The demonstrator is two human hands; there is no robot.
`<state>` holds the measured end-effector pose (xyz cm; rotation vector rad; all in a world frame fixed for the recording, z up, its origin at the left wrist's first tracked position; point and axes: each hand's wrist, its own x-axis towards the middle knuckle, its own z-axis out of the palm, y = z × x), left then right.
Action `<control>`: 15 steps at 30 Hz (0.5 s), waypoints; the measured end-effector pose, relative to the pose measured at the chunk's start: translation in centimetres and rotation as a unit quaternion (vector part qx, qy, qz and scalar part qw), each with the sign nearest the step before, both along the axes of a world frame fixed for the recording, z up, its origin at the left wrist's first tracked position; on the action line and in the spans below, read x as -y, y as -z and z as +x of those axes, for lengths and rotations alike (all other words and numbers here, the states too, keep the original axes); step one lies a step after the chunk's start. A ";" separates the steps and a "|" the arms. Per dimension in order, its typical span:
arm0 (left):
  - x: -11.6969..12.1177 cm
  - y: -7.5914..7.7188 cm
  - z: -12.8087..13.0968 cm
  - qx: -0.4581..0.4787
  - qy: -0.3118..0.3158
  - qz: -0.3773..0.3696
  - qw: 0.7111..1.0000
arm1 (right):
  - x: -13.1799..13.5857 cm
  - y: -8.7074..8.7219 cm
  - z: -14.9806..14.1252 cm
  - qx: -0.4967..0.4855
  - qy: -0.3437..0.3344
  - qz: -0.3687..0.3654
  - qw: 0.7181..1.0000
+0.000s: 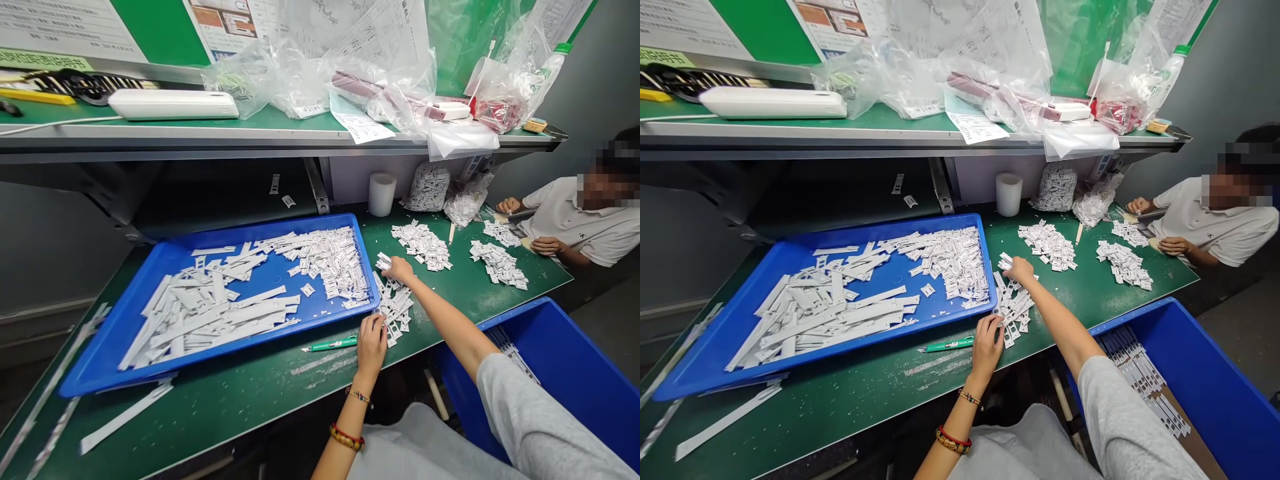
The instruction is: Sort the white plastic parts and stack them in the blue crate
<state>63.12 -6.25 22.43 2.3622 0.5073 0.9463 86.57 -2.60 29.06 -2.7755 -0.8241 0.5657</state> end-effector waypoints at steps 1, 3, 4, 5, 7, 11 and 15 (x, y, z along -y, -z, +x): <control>0.0 0.0 0.1 -0.004 0.000 -0.003 1.000 | -0.1 0.1 -0.3 -0.008 -0.005 0.007 1.000; 0.0 0.0 0.1 -0.010 0.003 -0.006 1.000 | -0.5 0.5 -1.1 -0.026 -0.013 0.020 0.999; -0.1 0.1 0.1 -0.013 0.003 -0.004 1.000 | -0.7 0.8 -1.5 -0.035 -0.011 0.027 0.999; -0.2 0.1 0.0 -0.015 0.000 0.001 1.000 | -0.9 1.0 -1.7 -0.044 -0.006 0.034 0.998; -0.2 0.4 -0.1 -0.026 -0.024 0.019 0.999 | -1.1 1.4 -1.8 -0.061 0.015 0.054 0.997; 0.3 1.1 0.4 -0.087 -0.079 0.053 0.992 | 0.3 1.3 0.1 -0.084 0.070 0.139 0.984; 1.4 1.3 2.1 -0.134 -0.097 0.073 0.984 | 4.6 1.1 2.4 -0.098 0.119 0.254 0.955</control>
